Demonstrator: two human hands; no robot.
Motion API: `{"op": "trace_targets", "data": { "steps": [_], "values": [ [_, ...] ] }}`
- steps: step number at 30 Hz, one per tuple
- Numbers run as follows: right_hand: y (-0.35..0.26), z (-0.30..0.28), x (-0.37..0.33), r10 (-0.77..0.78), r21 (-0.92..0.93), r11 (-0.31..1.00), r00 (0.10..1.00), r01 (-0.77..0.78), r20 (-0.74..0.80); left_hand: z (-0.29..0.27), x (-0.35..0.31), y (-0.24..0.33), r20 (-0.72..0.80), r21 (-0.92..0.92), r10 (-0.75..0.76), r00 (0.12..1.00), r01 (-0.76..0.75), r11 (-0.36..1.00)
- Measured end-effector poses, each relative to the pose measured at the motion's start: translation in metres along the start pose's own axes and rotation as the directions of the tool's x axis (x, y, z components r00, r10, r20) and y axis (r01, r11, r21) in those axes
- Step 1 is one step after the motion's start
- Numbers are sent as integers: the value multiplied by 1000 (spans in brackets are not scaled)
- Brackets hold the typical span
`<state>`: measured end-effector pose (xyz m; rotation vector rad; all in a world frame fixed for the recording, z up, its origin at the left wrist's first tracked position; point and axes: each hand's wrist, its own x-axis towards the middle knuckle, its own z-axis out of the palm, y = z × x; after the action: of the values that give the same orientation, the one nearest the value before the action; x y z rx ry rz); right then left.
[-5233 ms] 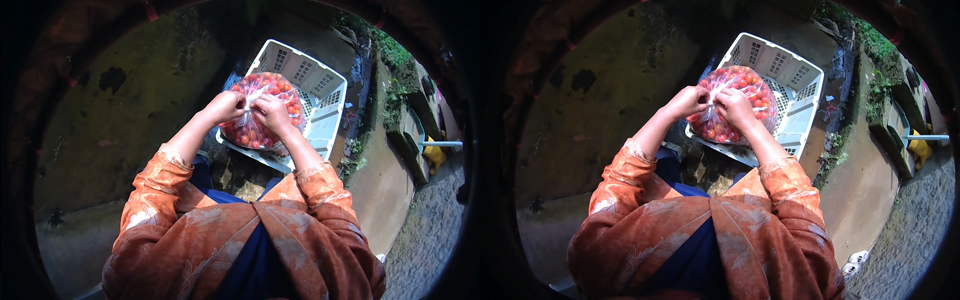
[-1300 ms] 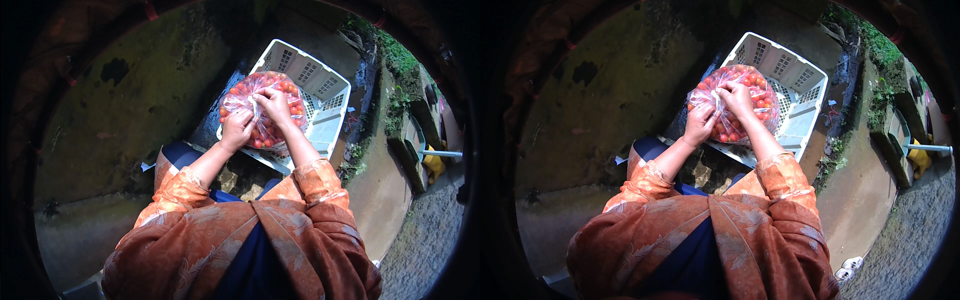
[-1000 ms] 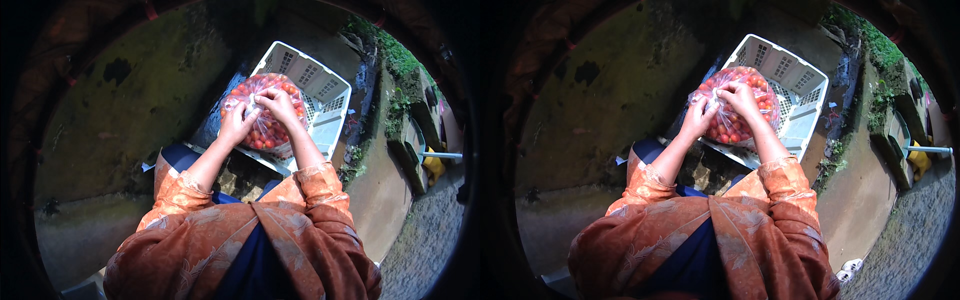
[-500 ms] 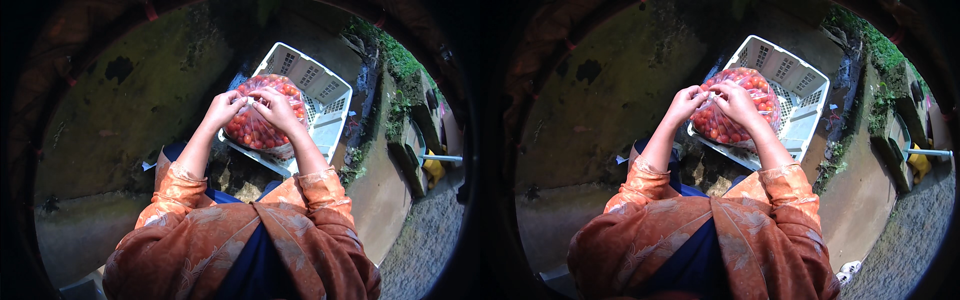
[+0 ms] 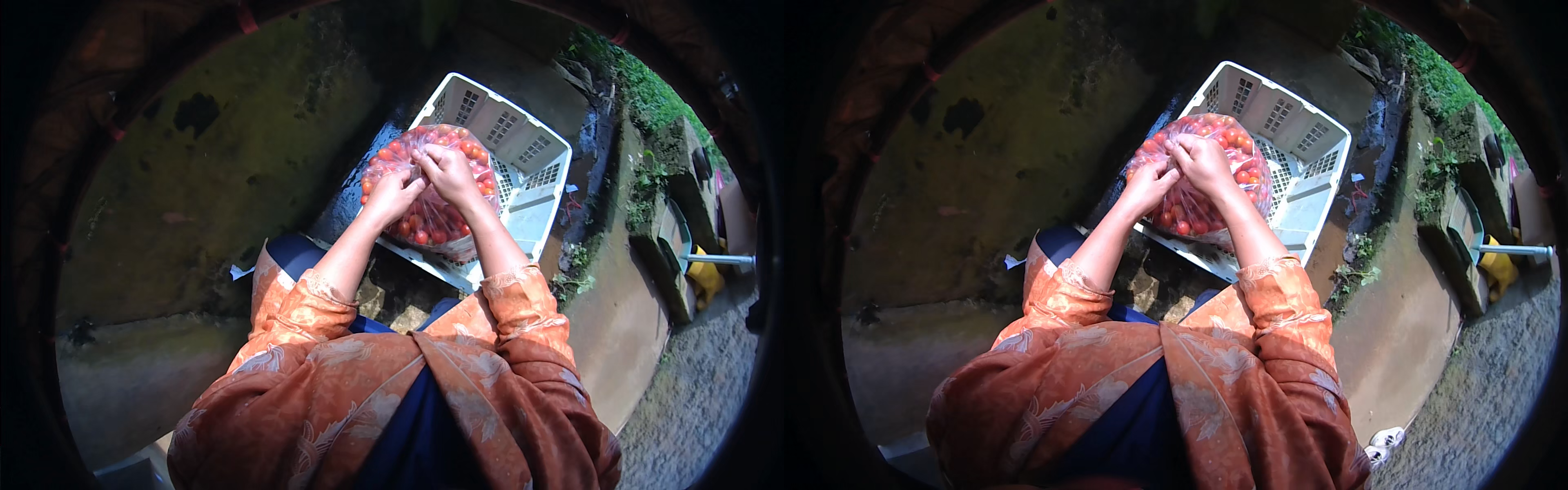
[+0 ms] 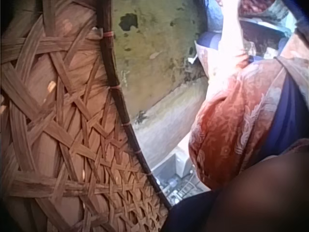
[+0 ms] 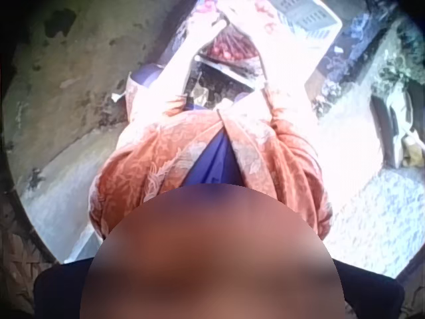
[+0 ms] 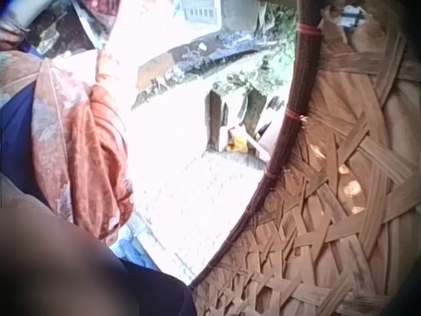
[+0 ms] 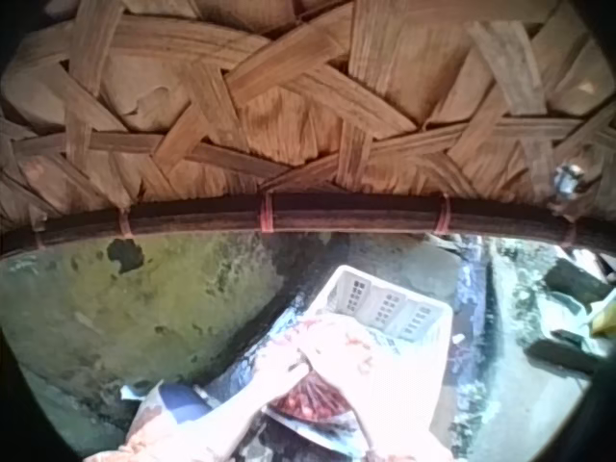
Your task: The person picks up a crate containing a plastic bag of cherry tomatoes, then ties the bag closed by hand. The person adjusts the bag and secures the knot before placing the bag back into the crate.
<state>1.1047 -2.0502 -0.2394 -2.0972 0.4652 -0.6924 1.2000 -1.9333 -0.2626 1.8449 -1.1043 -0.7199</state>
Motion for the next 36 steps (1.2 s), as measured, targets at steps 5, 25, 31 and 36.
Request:
{"op": "trace_targets", "data": {
  "steps": [5, 25, 31, 36],
  "values": [
    [11, 7, 12, 38, -132, 990, 997, -46, -68, 18, -5, -4, -180, -9, 173, 968, -178, 984],
    [-12, -44, 38, 249, -156, 962, 954, -224, 166, 22, -17, -10, -240, 127, 223, 945, -198, 972],
    [-18, -18, 16, 349, -564, 823, 843, -66, 410, 25, -15, -15, -295, 154, 300, 907, -265, 952],
    [2, -5, 11, 242, -210, 963, 880, -168, 407, 24, -16, -22, -284, 222, 344, 895, -288, 932]
  ]
}}
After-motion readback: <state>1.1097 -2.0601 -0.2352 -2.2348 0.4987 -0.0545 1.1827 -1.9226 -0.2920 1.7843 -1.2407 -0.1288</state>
